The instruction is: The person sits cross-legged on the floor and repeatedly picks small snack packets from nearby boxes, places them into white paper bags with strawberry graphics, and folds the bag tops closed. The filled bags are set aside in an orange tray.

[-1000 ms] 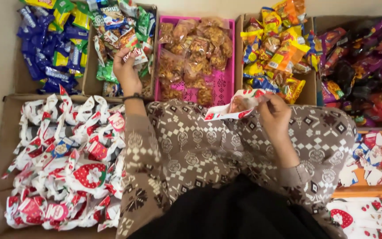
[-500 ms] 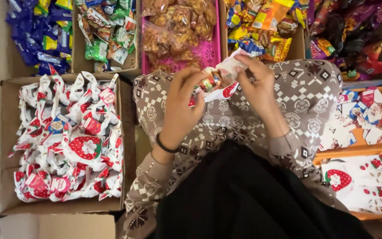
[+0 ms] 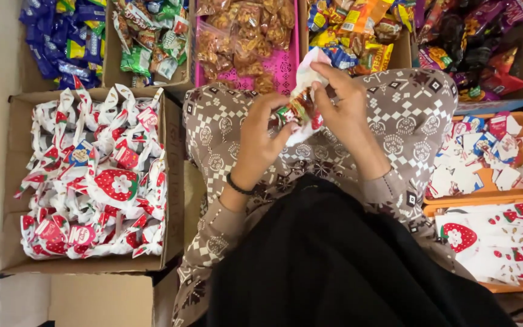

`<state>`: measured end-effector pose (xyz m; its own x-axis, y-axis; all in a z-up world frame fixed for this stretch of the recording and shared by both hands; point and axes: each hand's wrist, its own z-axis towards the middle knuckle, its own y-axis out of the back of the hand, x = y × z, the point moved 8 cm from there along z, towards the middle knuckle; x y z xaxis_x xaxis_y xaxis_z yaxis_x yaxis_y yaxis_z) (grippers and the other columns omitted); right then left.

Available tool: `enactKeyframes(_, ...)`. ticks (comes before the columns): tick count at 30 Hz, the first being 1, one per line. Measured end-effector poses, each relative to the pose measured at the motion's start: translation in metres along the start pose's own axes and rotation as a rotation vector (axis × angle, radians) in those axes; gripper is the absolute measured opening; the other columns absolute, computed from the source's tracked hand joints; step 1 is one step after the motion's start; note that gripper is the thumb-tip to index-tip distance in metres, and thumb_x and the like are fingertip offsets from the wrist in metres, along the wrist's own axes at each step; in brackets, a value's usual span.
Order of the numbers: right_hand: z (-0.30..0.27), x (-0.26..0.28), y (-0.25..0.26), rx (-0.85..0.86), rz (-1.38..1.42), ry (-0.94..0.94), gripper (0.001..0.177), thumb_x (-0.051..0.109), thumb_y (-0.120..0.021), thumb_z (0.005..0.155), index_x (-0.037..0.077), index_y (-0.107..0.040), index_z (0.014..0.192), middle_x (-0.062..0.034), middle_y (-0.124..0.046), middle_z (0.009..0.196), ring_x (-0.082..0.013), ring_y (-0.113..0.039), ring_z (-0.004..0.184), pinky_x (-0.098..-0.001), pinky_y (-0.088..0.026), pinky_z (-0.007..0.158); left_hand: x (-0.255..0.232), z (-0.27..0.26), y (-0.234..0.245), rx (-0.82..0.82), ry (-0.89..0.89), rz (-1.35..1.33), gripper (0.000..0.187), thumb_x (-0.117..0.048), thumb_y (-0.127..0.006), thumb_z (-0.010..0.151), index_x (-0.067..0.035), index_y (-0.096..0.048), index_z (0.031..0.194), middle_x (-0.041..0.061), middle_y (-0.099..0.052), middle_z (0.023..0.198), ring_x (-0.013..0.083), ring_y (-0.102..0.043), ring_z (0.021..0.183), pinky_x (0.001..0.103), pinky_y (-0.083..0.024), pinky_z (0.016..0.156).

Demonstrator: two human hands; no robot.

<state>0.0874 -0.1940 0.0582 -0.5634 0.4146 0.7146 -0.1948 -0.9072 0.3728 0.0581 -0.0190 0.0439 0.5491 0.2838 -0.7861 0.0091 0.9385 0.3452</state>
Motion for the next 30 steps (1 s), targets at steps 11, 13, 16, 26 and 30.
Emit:
enactKeyframes(11,-0.002,0.036,0.000,0.092,-0.198,0.075,0.038,-0.010,-0.068,0.093,-0.007,-0.065,0.131,-0.0237,-0.074,0.116,-0.0291,-0.072,0.086,-0.0349,-0.058,0.075,0.038,-0.010,0.017,-0.153,0.468,-0.270,0.036,-0.007,-0.073,0.088,-0.006,-0.061,0.122,0.009,-0.069,0.107,0.0168,-0.068,0.090,0.029,-0.057,0.082)
enactKeyframes(13,-0.003,0.034,-0.001,0.100,-0.205,0.066,0.039,-0.010,-0.069,0.093,-0.007,-0.065,0.132,-0.0243,-0.074,0.117,-0.0292,-0.072,0.088,-0.0347,-0.058,0.076,0.043,-0.011,0.018,-0.156,0.508,-0.405,0.034,-0.007,-0.073,0.088,-0.003,-0.062,0.121,0.009,-0.068,0.105,0.0154,-0.066,0.089,0.027,-0.056,0.081)
enactKeyframes(16,-0.002,0.034,-0.005,0.126,-0.202,0.074,0.038,-0.009,-0.068,0.093,-0.011,-0.065,0.131,-0.0278,-0.072,0.122,-0.0333,-0.074,0.102,-0.0371,-0.060,0.088,0.039,-0.004,0.023,-0.103,0.388,-0.119,0.038,-0.009,-0.073,0.086,-0.008,-0.062,0.122,0.005,-0.070,0.099,0.0138,-0.067,0.081,0.025,-0.055,0.070)
enactKeyframes(26,-0.007,0.028,0.000,0.026,-0.144,-0.034,0.041,-0.010,-0.065,0.093,-0.009,-0.060,0.134,-0.0227,-0.071,0.123,-0.0265,-0.068,0.099,-0.0323,-0.054,0.083,-0.011,-0.009,0.004,0.047,0.141,0.042,0.040,0.000,-0.074,0.077,-0.011,-0.067,0.115,0.006,-0.064,0.117,0.0234,-0.065,0.106,0.033,-0.052,0.094)
enactKeyframes(30,-0.008,0.033,-0.004,0.052,-0.124,-0.007,0.044,-0.014,-0.068,0.092,-0.007,-0.063,0.135,-0.0150,-0.075,0.095,-0.0148,-0.057,0.065,-0.0261,-0.046,0.056,-0.008,-0.012,0.002,0.038,0.143,-0.002,0.041,0.001,-0.076,0.077,-0.009,-0.067,0.116,0.007,-0.066,0.116,0.0231,-0.066,0.106,0.034,-0.052,0.096)
